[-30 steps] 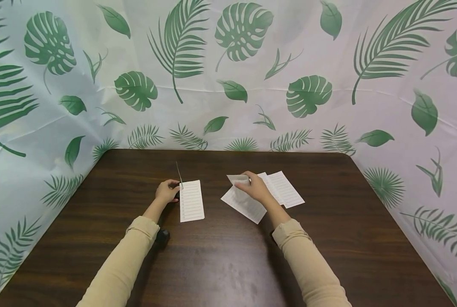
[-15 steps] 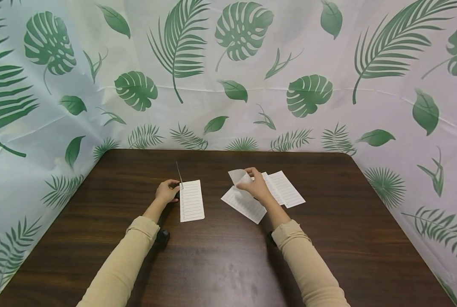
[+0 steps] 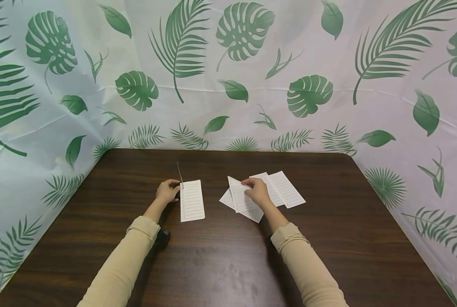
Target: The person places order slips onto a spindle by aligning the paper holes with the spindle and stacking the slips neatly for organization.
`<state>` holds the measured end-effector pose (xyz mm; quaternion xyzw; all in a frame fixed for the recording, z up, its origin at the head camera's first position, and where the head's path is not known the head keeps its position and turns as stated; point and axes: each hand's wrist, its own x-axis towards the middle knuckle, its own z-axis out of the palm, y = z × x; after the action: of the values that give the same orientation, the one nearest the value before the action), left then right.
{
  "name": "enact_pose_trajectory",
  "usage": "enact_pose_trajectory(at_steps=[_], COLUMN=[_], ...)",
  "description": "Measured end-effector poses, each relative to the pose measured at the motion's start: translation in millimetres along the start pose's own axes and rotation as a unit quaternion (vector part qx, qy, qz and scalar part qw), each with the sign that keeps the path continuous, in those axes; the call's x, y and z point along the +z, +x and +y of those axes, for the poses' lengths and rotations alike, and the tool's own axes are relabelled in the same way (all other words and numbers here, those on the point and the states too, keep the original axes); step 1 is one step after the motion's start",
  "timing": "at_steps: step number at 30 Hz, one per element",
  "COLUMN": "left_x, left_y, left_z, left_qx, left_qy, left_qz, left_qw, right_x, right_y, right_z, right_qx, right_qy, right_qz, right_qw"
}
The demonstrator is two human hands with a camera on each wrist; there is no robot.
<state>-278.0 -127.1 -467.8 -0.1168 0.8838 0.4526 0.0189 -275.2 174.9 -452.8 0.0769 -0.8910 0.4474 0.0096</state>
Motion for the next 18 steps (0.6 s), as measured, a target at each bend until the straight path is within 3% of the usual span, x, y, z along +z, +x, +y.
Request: enact_pose_trajectory(at_steps=[7, 11, 16, 18], left_x=[-1.2, -1.3, -1.1, -0.9], left_y=[-0.8, -1.1, -0.8, -0.5], left_z=[1.9, 2.3, 2.2, 1.7], left_qx=[0.001, 0.002, 0.004, 0.002], left_qy=[0.004, 0.008, 0.005, 0.002], left_qz=[0.003, 0.006, 0.006, 0.003], left_qw=[1.0, 0.9999, 1.0, 1.0], right_x=[3, 6, 8, 9], right_y=[0, -1, 3, 9], right_z=[-4, -6, 5, 21], right_qx=[-0.019, -0.031, -0.047, -0.061], right_qy=[-0.001, 0.025, 0.078, 0.105], right_qz=[0.045, 0.069, 0.055, 0.039], right_qw=[0.999, 0.997, 0.994, 0.992])
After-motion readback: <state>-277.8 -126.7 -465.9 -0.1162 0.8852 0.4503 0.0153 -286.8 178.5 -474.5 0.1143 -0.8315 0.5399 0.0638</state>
